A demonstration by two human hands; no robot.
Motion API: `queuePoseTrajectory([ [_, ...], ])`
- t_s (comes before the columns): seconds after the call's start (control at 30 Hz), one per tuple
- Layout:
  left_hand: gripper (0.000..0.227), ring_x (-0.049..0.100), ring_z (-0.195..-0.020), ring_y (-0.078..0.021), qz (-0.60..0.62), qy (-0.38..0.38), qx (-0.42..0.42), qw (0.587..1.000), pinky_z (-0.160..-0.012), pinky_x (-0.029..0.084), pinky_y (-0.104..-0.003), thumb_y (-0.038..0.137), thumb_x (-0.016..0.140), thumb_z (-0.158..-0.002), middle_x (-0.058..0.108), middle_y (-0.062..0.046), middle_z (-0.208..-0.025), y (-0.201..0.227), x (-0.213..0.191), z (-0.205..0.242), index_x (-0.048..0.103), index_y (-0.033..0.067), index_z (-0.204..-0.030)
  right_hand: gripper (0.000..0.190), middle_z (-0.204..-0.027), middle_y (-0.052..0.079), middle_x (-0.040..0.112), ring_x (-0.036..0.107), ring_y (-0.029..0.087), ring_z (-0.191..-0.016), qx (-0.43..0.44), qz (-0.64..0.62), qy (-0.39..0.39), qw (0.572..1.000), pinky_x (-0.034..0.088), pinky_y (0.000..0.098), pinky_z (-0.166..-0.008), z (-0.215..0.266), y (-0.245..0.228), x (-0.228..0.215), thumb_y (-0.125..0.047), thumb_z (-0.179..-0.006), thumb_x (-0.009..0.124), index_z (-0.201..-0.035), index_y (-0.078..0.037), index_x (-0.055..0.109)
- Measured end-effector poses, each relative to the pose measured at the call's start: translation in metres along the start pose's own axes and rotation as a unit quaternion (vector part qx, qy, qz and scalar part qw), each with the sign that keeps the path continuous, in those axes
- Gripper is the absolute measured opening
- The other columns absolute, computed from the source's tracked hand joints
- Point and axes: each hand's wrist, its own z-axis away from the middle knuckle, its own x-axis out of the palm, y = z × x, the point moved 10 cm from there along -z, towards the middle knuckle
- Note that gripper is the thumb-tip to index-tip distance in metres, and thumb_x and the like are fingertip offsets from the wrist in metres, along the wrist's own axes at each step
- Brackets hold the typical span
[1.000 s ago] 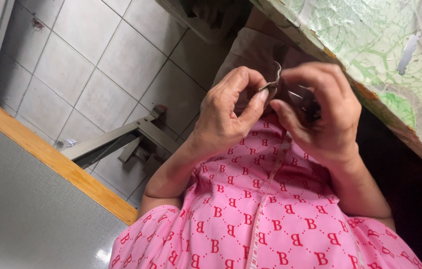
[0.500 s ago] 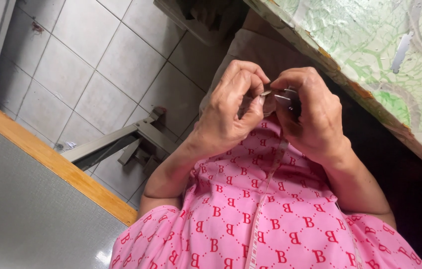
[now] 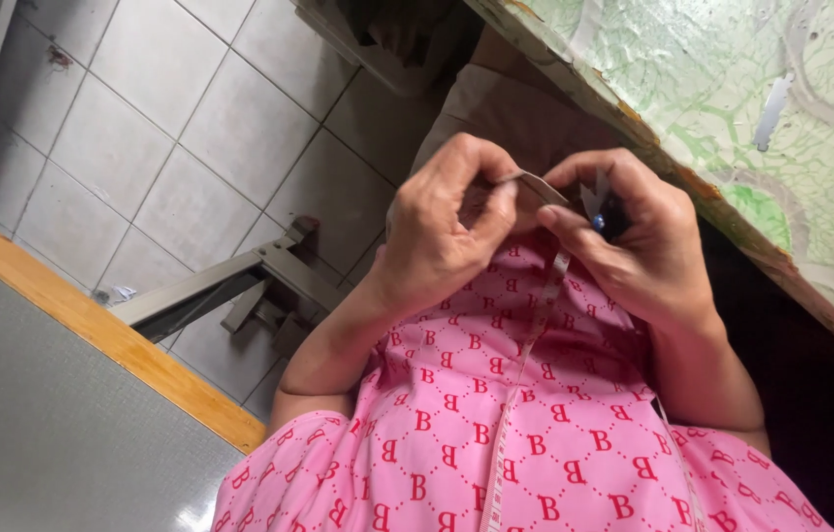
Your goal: Trimming excess threads and measuring a small fabric piece at a sewing workstation.
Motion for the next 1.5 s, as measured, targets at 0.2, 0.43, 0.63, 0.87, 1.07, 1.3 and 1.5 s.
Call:
queuePoseTrajectory([
  [0.2,0.013,0.053,-0.081,-0.0036,0.257,0.004,-0.198,0.946,-0.066,0.047,-0.018,0.007,0.061,-0.097,0.059,0.0,-0.098,-0.051,-0.002,0.007,0.049,0.012,-0.102,0.017,-0.087,0.0,0.058,0.045,0.003,-0.068,0.086,-0.08,0.042,0.992,0.037,0.0164,-0.063,0.018,0.025,-0.019,-0.004,-0.101,0.074,-0.116,0.0,0.067],
  [0.43,0.025,0.054,-0.089,-0.0035,0.376,-0.009,-0.193,0.906,-0.076,0.049,-0.015,0.003,0.067,-0.094,0.055,0.002,-0.099,-0.057,-0.017,0.004,0.053,0.0138,-0.112,0.013,-0.079,-0.002,0.053,0.043,0.002,-0.063,0.117,-0.145,0.065,0.98,0.031,0.0156,-0.058,0.036,0.042,-0.032,-0.005,-0.1,0.071,-0.111,-0.002,0.064],
  [0.63,0.027,0.057,-0.082,-0.0053,0.362,0.013,-0.21,0.908,-0.071,0.05,-0.017,0.003,0.072,-0.092,0.063,-0.003,-0.091,-0.066,-0.028,0.005,0.054,0.0121,-0.111,0.016,-0.099,0.004,0.065,0.053,0.004,-0.078,0.106,-0.093,0.095,0.985,0.04,0.0153,-0.071,0.046,0.037,-0.045,0.004,-0.098,0.075,-0.112,0.0,0.066],
  [0.87,0.028,0.061,-0.086,-0.0053,0.288,0.036,-0.184,0.939,-0.074,0.053,-0.017,0.002,0.074,-0.091,0.062,-0.002,-0.094,-0.062,-0.039,0.003,0.056,0.0112,-0.11,0.019,-0.092,0.005,0.065,0.056,0.007,-0.077,0.093,-0.027,0.109,0.989,0.045,0.0174,-0.072,0.046,0.029,-0.05,0.003,-0.096,0.083,-0.107,-0.002,0.067],
  [1.07,0.024,0.061,-0.09,-0.0051,0.282,0.029,-0.184,0.941,-0.073,0.051,-0.016,0.001,0.069,-0.094,0.063,-0.002,-0.096,-0.051,-0.046,0.003,0.058,0.0125,-0.112,0.014,-0.105,0.007,0.073,0.065,0.01,-0.086,0.033,0.046,0.019,0.998,0.05,0.0205,-0.079,0.042,0.0,-0.045,0.006,-0.097,0.075,-0.108,-0.001,0.071],
  [1.3,0.023,0.057,-0.082,-0.0031,0.283,0.042,-0.187,0.94,-0.07,0.048,-0.015,0.001,0.07,-0.094,0.064,-0.001,-0.092,-0.044,-0.049,-0.002,0.063,0.0078,-0.115,0.016,-0.107,0.014,0.071,0.059,0.01,-0.082,0.022,-0.058,0.054,0.997,0.044,0.0184,-0.07,0.039,0.011,-0.057,0.014,-0.093,0.075,-0.094,0.003,0.064],
  [1.5,0.019,0.057,-0.082,-0.0033,0.3,0.061,-0.177,0.936,-0.075,0.047,-0.017,0.006,0.067,-0.092,0.061,0.001,-0.09,-0.05,-0.051,-0.004,0.063,0.0126,-0.109,0.021,-0.081,0.002,0.063,0.041,-0.003,-0.057,0.094,-0.234,0.03,0.967,0.03,0.0101,-0.055,0.031,0.028,-0.048,0.0,-0.092,0.07,-0.112,0.006,0.065],
])
